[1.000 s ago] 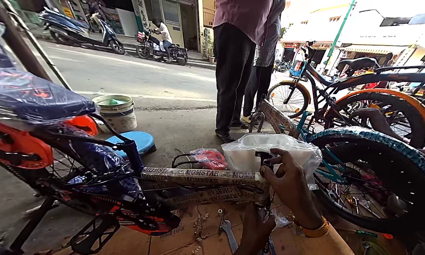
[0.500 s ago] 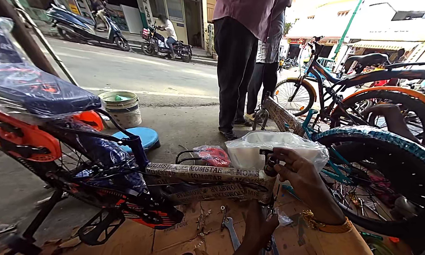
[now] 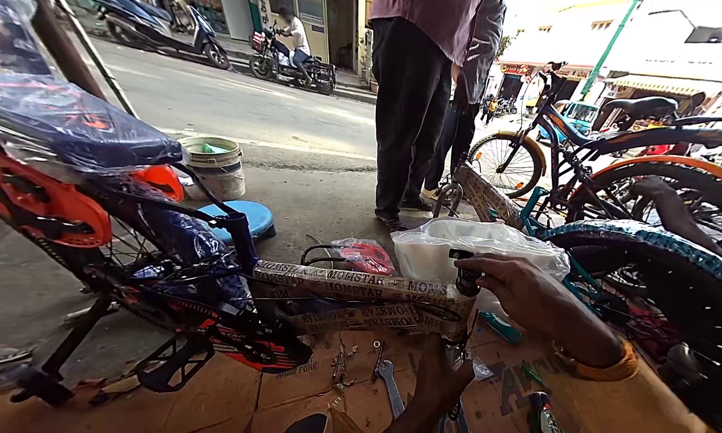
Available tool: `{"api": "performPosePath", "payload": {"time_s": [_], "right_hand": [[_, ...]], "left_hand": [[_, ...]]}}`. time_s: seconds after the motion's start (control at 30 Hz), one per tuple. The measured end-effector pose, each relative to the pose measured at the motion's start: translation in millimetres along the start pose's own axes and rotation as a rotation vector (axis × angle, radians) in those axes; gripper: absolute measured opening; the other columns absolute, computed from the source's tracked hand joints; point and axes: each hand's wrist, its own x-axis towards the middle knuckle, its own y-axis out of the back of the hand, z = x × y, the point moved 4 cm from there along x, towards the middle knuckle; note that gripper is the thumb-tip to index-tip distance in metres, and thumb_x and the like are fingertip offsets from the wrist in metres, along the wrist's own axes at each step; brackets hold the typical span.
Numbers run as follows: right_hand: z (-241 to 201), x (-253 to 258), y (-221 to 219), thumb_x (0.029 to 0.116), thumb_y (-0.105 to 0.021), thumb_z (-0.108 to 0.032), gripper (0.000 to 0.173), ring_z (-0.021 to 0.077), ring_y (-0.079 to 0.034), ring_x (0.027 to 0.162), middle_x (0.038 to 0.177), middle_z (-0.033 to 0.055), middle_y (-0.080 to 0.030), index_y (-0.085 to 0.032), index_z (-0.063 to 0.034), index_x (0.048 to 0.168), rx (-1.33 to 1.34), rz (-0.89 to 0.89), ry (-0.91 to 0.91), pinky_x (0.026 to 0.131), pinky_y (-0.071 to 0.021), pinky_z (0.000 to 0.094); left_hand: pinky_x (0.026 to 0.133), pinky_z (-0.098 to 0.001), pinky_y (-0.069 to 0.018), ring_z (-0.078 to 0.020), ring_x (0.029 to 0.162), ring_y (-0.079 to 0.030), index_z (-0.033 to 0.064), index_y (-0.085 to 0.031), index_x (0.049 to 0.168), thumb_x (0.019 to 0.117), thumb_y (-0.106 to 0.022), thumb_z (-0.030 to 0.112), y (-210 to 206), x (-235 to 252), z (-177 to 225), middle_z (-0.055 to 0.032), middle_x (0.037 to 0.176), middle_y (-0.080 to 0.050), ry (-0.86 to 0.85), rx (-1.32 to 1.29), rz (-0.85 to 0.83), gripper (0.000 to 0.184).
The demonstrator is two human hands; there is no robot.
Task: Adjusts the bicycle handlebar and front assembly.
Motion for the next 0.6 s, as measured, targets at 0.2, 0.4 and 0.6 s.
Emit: {"api": "performPosePath", "payload": {"time_s": [0.2,0.4,0.6], "right_hand": [[-17.4,27.9,21.7,0.0927,-0.069,-0.004,0.032,0.0153,-0.070,0.093,0.108,-0.0022,-0.073,-0.073,-0.0230,0.119,-0.258,-0.276,0.143,0.082,-0.0591,0.0401],[-11.7,37.3,24.4,0.0897,-0.071,-0.001,0.032,0.0096,-0.070,0.093,0.107,-0.0064,-0.074,-0.075,-0.0240,0.112,-0.219,-0.310,0.242,0.083,-0.0597,0.0361],[-12.1,39.2,22.6,0.0934,-0.073,-0.015,0.024,0.0139,-0.069,0.094,0.103,-0.0013,-0.072,-0.074,-0.0221,0.117,-0.297,-0.333,0.180,0.084,-0.0577,0.0372]], "left_hand": [[0.102,-0.0401,-0.0517,-0.0213,0.119,-0.061,-0.0005,-0.048,0.141,0.0744,-0.078,0.037,-0.1,0.8,0.7,-0.0153,0.130,-0.061,0.016,0.012,-0.015,0.082],[0.101,-0.0392,-0.0518,-0.0210,0.118,-0.061,0.0002,-0.048,0.140,0.0762,-0.077,0.038,0.6,1.5,0.8,-0.0143,0.128,-0.061,0.017,0.028,-0.022,0.079],[0.100,-0.0388,-0.0522,-0.0210,0.117,-0.061,0.0001,-0.047,0.140,0.0760,-0.077,0.037,2.2,1.1,0.7,-0.0150,0.128,-0.061,0.025,0.014,-0.028,0.079]]}}
